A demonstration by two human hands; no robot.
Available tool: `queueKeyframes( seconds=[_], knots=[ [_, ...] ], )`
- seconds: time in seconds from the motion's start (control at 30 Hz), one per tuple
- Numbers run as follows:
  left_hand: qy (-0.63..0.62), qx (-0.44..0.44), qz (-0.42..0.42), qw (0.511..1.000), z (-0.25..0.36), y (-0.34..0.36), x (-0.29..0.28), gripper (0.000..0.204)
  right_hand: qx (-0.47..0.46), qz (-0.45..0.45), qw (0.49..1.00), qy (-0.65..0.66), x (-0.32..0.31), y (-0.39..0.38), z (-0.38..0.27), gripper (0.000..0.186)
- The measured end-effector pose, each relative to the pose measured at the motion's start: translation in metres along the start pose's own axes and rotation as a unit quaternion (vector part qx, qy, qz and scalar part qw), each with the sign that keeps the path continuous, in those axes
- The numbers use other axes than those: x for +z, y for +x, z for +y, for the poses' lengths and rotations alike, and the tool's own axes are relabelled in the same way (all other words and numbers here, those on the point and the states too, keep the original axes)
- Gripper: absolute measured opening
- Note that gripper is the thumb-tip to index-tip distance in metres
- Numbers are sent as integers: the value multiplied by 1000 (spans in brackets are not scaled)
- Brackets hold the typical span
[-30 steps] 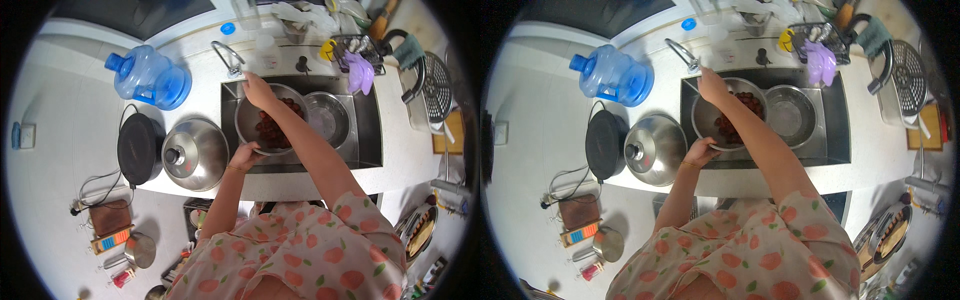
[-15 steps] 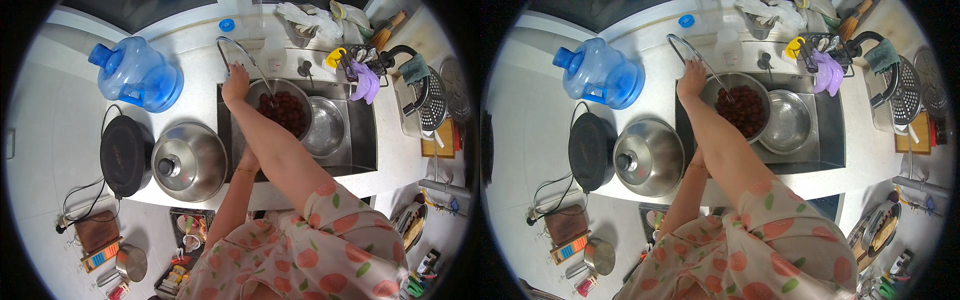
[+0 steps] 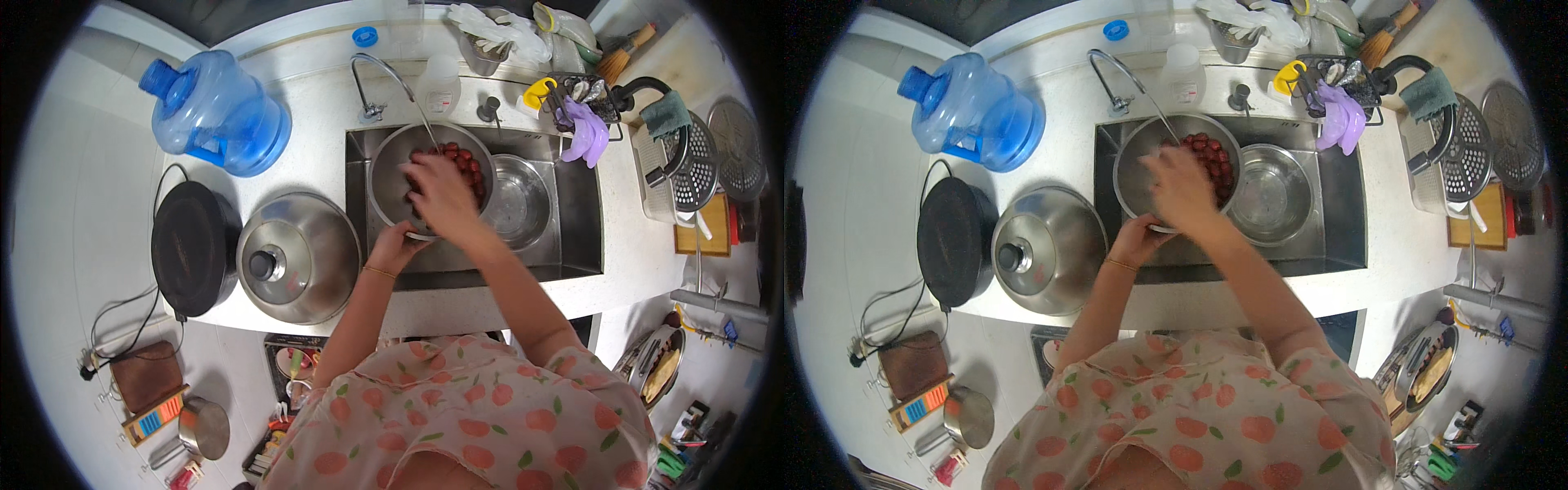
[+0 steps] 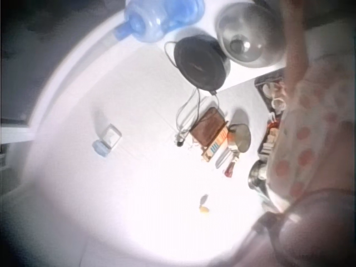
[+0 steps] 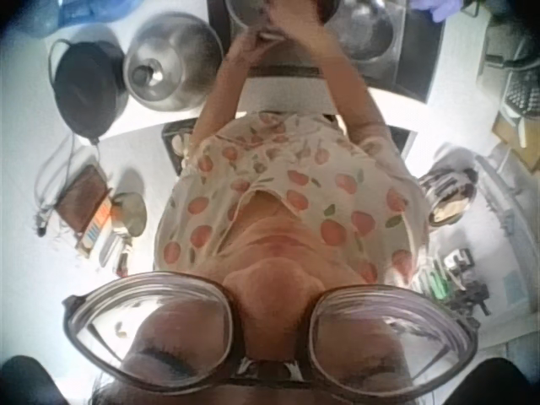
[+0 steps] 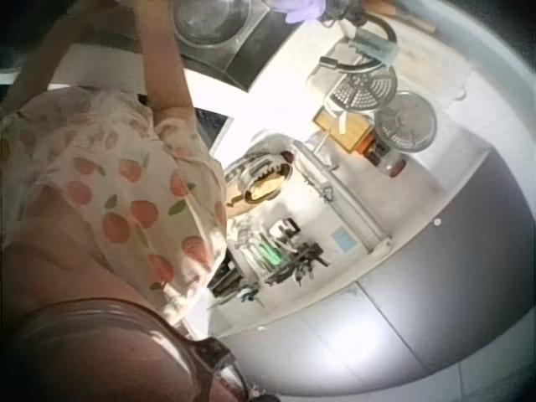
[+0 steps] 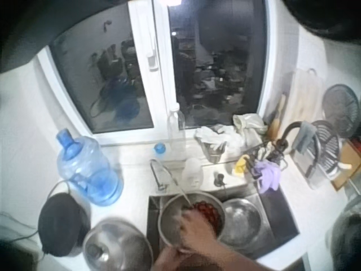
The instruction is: The person wraps glutinous rice and red dates in bamboo leaves to make zongzi. They fold the leaves, fill them with rice and dates, tie them with string, and trim the excess string with scissors. The person also washes red dates in the kitchen sink and adds them to a pot of rice.
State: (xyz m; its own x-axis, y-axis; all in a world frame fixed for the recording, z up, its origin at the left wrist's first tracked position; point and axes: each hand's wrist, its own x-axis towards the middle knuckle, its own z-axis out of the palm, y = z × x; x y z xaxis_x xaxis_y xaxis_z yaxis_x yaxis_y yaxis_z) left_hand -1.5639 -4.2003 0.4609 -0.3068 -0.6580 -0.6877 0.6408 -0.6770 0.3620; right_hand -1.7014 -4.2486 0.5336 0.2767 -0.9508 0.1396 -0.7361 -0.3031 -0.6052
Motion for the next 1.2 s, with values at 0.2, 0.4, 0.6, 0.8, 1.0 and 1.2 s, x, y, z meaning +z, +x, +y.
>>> queueKeyframes(
  seconds=[0.2, 0.4, 0.6, 0.8, 1.0, 1.2],
  knots=[
    [81, 37, -5, 996, 4, -15, 12, 22, -1, -94, 985, -148, 1, -6, 62, 93],
    [115, 78, 7, 990, 10, -24, 17, 54, -65, -234, 948, -206, 10, -13, 70, 80],
    [149, 62, 7, 987, 13, -32, 14, 59, -134, -296, 935, -144, 13, -7, 70, 75],
    [111, 46, -10, 993, 7, -25, 12, 65, -111, -94, 982, -118, 11, -4, 48, 73],
    [177, 52, 30, 982, 11, -28, 17, 68, -163, -162, 917, -326, -16, 0, 80, 63],
    [169, 74, -20, 983, 12, -31, 19, 46, -181, -255, 941, -131, -20, -13, 83, 56]
  ],
)
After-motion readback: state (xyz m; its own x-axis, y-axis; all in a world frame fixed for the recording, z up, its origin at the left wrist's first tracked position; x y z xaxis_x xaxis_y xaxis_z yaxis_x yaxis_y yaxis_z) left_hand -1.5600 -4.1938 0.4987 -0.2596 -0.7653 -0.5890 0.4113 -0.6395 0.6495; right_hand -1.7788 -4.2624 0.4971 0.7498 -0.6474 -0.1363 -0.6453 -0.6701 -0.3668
